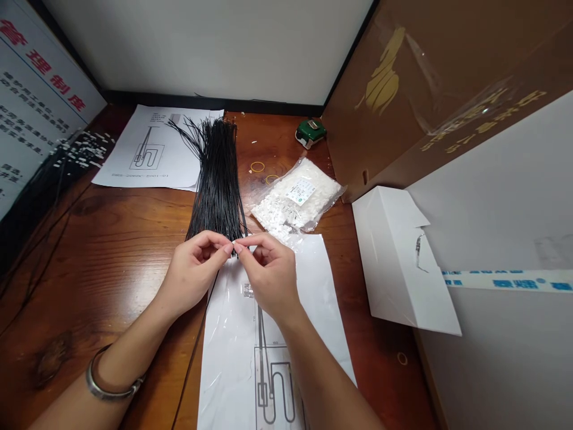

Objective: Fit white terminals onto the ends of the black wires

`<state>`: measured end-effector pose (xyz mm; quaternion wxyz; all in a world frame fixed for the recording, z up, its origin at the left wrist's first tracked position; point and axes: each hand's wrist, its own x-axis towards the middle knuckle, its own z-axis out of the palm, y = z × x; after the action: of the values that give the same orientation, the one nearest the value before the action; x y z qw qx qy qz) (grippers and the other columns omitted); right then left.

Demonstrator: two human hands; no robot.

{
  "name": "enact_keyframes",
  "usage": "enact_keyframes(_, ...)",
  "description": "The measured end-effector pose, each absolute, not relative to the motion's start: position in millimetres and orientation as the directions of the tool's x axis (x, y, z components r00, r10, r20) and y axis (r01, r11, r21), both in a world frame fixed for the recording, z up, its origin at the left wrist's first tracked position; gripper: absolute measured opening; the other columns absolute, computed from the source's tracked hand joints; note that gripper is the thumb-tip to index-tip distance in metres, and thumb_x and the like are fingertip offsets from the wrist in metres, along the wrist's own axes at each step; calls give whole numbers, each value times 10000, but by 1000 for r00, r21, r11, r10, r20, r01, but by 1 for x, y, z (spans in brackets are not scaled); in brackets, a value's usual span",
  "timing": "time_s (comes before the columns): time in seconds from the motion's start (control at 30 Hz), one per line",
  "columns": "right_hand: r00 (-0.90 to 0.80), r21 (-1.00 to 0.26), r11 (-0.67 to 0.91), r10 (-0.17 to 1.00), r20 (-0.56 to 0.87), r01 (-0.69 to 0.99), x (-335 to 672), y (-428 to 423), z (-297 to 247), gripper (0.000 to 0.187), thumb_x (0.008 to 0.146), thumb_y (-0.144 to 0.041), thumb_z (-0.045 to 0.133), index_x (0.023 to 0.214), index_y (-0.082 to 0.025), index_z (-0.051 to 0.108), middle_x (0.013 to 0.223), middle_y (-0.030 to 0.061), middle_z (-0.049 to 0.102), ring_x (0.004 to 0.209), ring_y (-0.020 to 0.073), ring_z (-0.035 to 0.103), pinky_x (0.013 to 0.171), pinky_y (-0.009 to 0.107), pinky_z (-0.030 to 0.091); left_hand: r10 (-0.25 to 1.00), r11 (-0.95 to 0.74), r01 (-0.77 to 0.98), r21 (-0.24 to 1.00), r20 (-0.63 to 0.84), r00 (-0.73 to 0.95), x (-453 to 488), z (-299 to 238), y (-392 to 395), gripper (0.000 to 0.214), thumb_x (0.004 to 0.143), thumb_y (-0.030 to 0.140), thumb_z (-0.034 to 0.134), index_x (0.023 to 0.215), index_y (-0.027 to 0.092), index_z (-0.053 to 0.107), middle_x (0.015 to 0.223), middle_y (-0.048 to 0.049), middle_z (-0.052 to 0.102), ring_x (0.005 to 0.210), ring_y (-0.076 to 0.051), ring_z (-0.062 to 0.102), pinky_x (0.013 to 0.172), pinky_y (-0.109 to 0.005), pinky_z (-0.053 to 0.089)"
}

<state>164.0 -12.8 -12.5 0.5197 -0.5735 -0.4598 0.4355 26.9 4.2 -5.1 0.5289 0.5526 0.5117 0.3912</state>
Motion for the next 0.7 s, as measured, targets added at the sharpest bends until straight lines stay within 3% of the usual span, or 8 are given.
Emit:
enact_keyframes(0.2, 221, -998, -60, 973, -64, -24, 164, -13, -13, 87, 748, -277, 712, 754, -194, 688, 627, -1, 639, 529, 101, 524, 420, 221, 344, 978, 86, 140, 986, -110, 179, 27, -2, 5, 118, 824, 284, 624, 814, 171, 654, 767, -25, 638, 701, -137, 563, 568, -238, 402)
enact_keyframes(0.7, 187, -1000, -21, 982, -21, 0, 164, -13, -11, 54, 747, -237, 688, 723, -189, 675, 733, 34, 676, 639, 134, 599, 447, 231, 394, 973, 104, 140, 985, -129, 189, 26, -4, 5, 112, 814, 261, 623, 779, 158, 649, 701, -4, 611, 632, -113, 512, 568, -236, 376)
